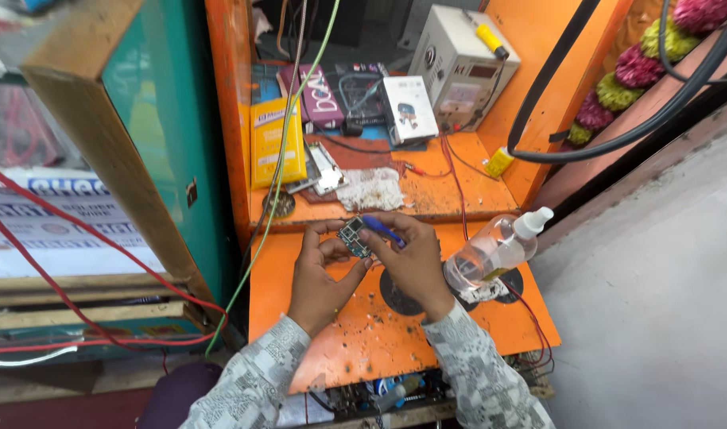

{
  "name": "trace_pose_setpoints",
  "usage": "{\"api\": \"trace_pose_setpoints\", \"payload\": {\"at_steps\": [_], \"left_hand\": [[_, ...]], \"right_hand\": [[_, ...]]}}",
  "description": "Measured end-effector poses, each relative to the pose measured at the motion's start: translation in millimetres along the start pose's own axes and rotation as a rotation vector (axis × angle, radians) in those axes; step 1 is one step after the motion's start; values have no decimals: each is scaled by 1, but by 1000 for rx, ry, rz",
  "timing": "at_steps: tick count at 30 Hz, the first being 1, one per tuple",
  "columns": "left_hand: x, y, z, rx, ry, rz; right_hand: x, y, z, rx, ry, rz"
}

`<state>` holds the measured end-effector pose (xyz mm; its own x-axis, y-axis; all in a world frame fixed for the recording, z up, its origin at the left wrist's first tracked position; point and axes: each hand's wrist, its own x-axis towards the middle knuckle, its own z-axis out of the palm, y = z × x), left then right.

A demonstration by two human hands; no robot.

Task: The person uses a hot air tool and tweezers to manipulate components on a small circuit board, then applies liquid from a bottle and marks the board with a pen.

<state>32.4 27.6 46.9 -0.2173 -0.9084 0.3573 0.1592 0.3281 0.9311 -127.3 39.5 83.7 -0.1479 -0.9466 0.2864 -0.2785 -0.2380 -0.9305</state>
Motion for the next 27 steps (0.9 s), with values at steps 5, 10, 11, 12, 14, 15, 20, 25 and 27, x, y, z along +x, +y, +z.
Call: {"api": "trace_pose_setpoints", "payload": {"at_steps": [5, 10, 11, 12, 14, 15, 20, 25, 27], "left_hand": [[27, -10, 8, -654, 117, -462], [33, -28, 21, -849, -184, -623], [32, -31, 24, -874, -218, -624], [32, -35, 25, -861, -200, -624], [29, -39, 28, -854, -131, -648], [28, -41, 27, -865, -110, -649], [23, -43, 24, -981, -136, -573], [23, -45, 18, -1097, 7, -581], [24, -47, 16, -1191, 43, -526]], "right_hand": [[26, 16, -9, 243, -112, -146], [18, 15, -31, 68, -186, -258], [16, 13, -31, 15, -202, -312], [16, 11, -30, -37, -220, -357], [12, 7, -25, -142, -218, -408], [11, 5, -22, -196, -189, -436], [7, -1, -13, -323, 61, -369], [0, -2, -7, 187, 45, -238], [-4, -1, 2, -199, 46, -538]]}}
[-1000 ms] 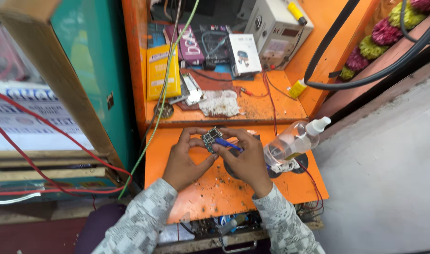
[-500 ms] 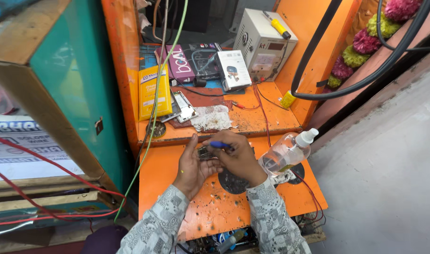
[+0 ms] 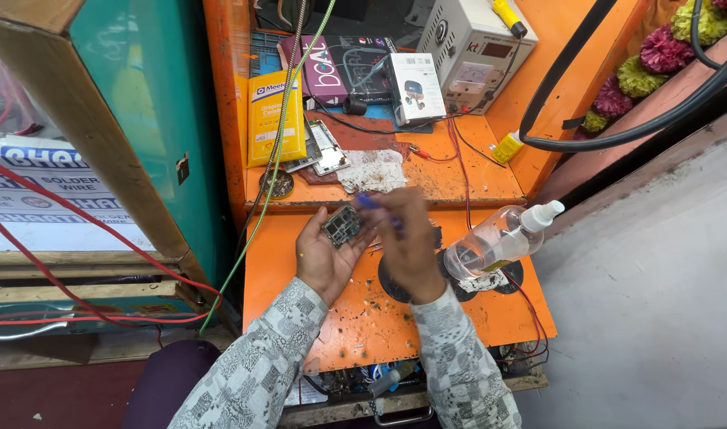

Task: The person uses a hot air tool and tweezers to manipulate components on a small circuit board, then applies liquid from a bottle and marks the board with a pen.

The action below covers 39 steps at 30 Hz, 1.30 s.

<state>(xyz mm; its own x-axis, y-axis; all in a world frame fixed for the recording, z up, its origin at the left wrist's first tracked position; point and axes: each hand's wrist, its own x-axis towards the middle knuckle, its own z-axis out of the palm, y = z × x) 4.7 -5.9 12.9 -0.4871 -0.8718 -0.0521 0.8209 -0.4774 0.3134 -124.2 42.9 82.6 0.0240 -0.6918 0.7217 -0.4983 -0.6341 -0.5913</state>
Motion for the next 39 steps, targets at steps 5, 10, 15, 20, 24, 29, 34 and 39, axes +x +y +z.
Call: {"api": "trace_pose_setpoints", "payload": {"at_steps": [5, 10, 15, 20, 24, 29, 34, 39], "left_hand": [[2, 4, -9, -202, -35, 39], [2, 0, -14, -229, -38, -17], [0, -3, -13, -173, -12, 11], [-6, 0, -8, -265, -139, 40], [-8, 0, -2, -163, 20, 33], [-6, -1, 0, -167, -177, 114], [-5, 2, -4, -185, -70, 28], [-5, 2, -2, -238, -83, 33]], "right_hand": [[-6, -5, 23, -246, -124, 79], [-5, -6, 26, -87, -178, -89], [-3, -3, 26, -118, -40, 13], [-4, 2, 27, -208, 15, 139], [-5, 2, 26, -9, -85, -28], [-5, 2, 24, -124, 11, 112], [-6, 5, 21, -198, 65, 125], [-5, 5, 19, -28, -137, -69]]}}
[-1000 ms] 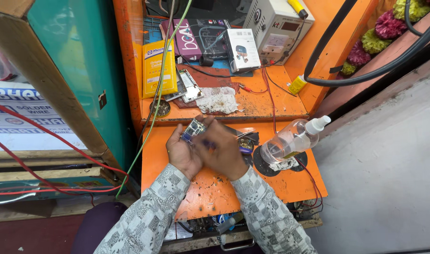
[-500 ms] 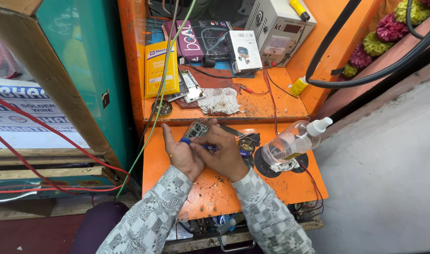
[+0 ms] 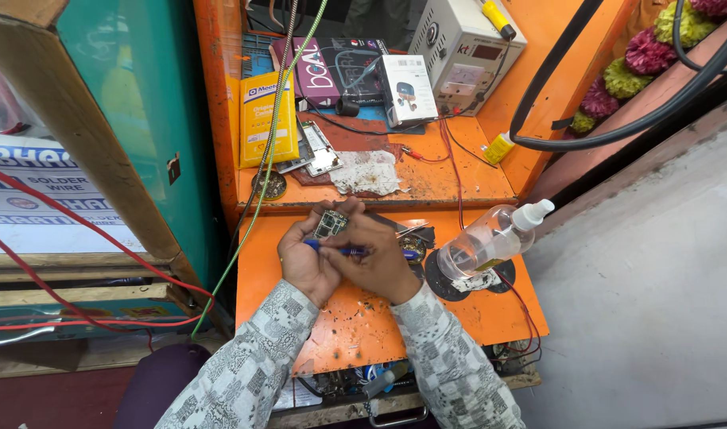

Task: The person uses a hot air tool and tweezers to manipulate components on a small circuit board, then applies liquid from a bottle and marks the board with a pen.

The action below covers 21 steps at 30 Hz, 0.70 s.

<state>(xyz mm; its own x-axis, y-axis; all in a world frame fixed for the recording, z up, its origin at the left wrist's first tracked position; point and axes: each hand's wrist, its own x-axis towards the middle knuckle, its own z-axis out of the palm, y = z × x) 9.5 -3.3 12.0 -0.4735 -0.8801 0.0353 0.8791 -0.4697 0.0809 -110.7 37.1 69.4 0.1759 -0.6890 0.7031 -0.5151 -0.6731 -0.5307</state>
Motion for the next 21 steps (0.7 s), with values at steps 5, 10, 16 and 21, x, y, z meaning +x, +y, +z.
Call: {"api": "trace_pose_setpoints", "payload": {"at_steps": [5, 10, 16, 21], "left_hand": [[-8, 4, 7, -32, 94, -8], [-12, 6, 17, 16, 67, 31], [-15, 4, 23, -5, -59, 14], [-16, 8, 26, 5, -94, 26]], "right_hand": [[1, -2, 0, -36, 32, 215], [-1, 0, 2, -69, 56, 175], [-3, 1, 1, 101, -78, 42], [-3, 2, -2, 12, 3, 98]]}}
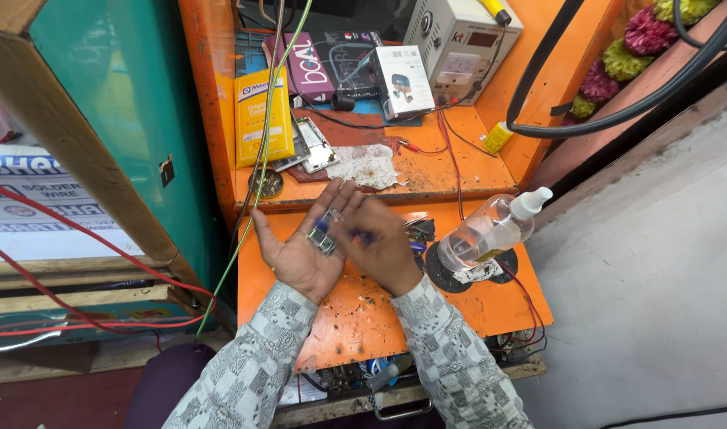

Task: The person uses a hot air tool and tweezers to manipulate components on a small circuit board, then applies liquid from a bottle and marks the board with a pen.

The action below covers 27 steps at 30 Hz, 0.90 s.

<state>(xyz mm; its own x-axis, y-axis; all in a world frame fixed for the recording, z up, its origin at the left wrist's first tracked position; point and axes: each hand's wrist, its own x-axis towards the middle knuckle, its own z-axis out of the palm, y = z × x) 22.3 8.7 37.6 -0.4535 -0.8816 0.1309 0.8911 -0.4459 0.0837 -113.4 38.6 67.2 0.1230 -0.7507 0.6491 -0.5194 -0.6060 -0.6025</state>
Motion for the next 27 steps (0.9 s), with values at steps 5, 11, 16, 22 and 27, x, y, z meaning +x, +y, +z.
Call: {"api": "trace_pose_setpoints", "payload": {"at_steps": [5, 11, 16, 22, 27], "left_hand": [[0, 2, 1, -107, -31, 39], [-1, 1, 2, 73, -1, 68], [-1, 2, 4, 31, -54, 48], [-3, 1, 6, 48, -41, 38], [-2, 3, 6, 58, -32, 62]], "right_hand": [[0, 2, 2, -149, 124, 79], [-2, 0, 0, 27, 33, 37], [-2, -1, 2, 0, -66, -33], [-2, 1, 5, -123, 214, 40], [0, 0, 4, -77, 97, 65]]}}
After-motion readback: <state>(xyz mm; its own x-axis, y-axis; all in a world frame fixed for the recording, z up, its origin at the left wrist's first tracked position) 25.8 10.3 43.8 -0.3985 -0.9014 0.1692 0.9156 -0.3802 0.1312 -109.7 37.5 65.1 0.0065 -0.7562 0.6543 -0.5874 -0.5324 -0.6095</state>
